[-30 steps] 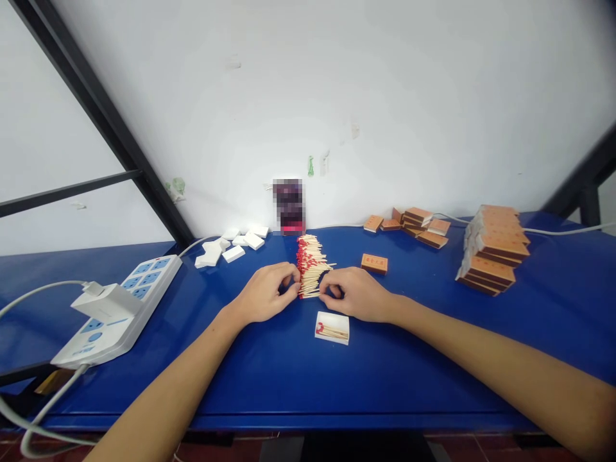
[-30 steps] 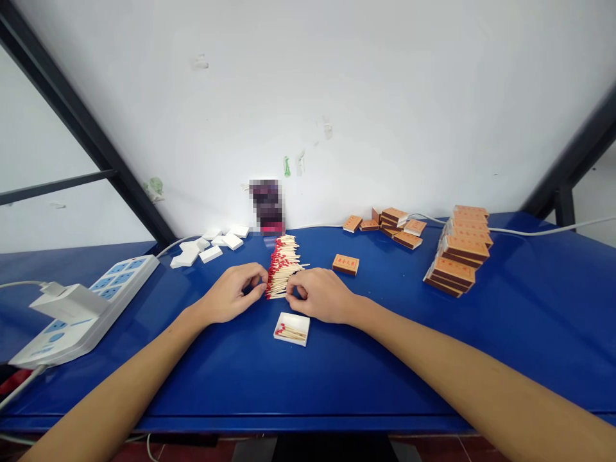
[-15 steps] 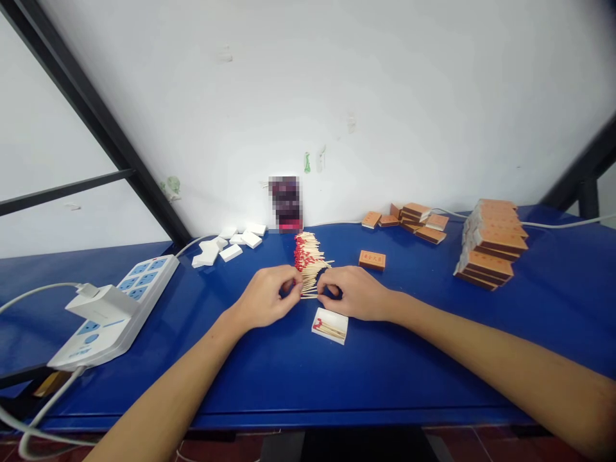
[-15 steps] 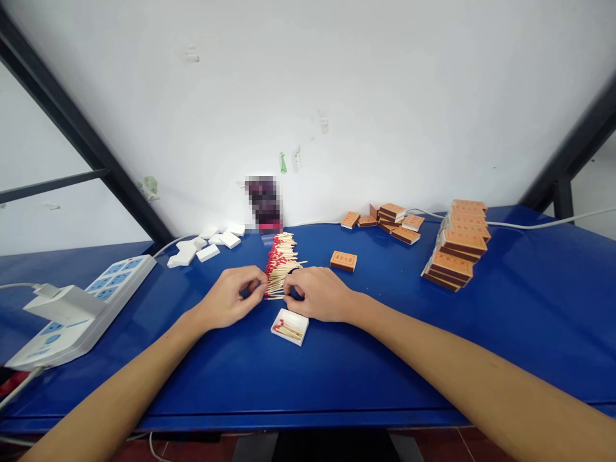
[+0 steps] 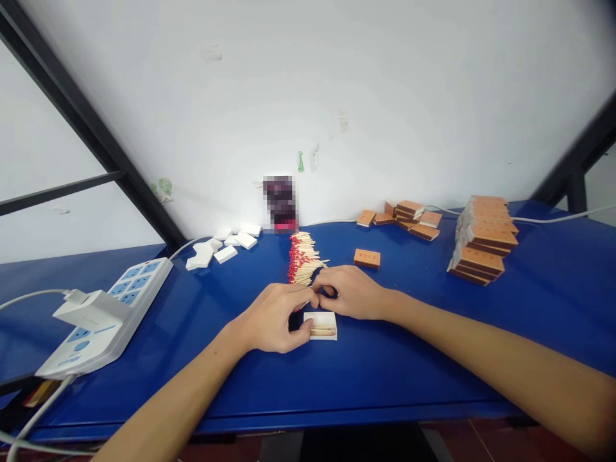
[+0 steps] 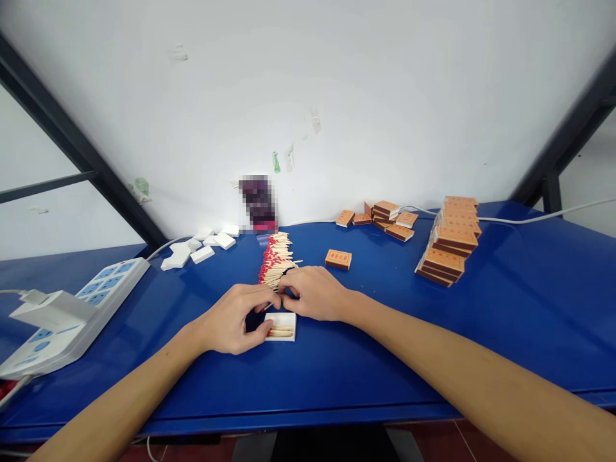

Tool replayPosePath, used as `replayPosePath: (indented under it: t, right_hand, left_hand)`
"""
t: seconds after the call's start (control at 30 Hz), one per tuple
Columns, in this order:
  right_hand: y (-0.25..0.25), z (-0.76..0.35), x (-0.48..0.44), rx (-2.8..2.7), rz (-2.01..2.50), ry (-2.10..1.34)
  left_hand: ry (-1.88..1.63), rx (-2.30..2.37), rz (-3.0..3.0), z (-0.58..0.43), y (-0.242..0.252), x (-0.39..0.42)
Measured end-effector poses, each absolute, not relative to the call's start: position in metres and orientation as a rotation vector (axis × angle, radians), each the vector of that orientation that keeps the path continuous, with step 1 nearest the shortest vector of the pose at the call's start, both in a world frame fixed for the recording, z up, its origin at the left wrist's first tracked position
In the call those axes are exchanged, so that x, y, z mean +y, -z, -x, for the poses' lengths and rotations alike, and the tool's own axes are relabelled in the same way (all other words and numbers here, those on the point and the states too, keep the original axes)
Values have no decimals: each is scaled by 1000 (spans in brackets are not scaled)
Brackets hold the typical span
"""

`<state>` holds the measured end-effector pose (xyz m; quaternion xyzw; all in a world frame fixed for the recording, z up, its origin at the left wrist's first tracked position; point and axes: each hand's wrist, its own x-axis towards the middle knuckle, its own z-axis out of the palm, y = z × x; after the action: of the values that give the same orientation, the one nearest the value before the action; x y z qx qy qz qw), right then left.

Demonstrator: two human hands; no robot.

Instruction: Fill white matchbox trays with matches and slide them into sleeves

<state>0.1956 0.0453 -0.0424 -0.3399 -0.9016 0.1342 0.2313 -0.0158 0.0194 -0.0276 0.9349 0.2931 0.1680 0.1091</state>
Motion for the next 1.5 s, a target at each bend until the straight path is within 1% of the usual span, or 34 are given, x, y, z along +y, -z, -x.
replayPosePath:
  t: [0.1, 0.2, 0.33, 0.5, 0.77, 1.1, 1.5]
  right_hand:
    - [44, -196, 46, -2478, 931, -363]
    - [43, -196, 46, -2482, 929, -369]
    - [44, -197, 47, -2482, 923, -381]
    - [45, -197, 47, -2505, 887, -406]
    - [46, -197, 48, -2494, 870, -411]
    - [46, -197, 49, -2517, 832, -406]
    - [46, -196, 49, -2480, 903, -397]
  left_hand:
    - [-480, 837, -2739, 16, 25, 18]
    - [-550, 842, -2712, 18, 24, 20]
    - [-672, 1008, -2724, 27, 25, 31]
    - [-593, 1106, -2839, 38, 23, 42]
    - [-512, 1160, -2841, 40, 22, 43]
    - [-470, 1147, -2819, 39, 21, 43]
    - [-423, 1147, -2805, 38, 23, 43]
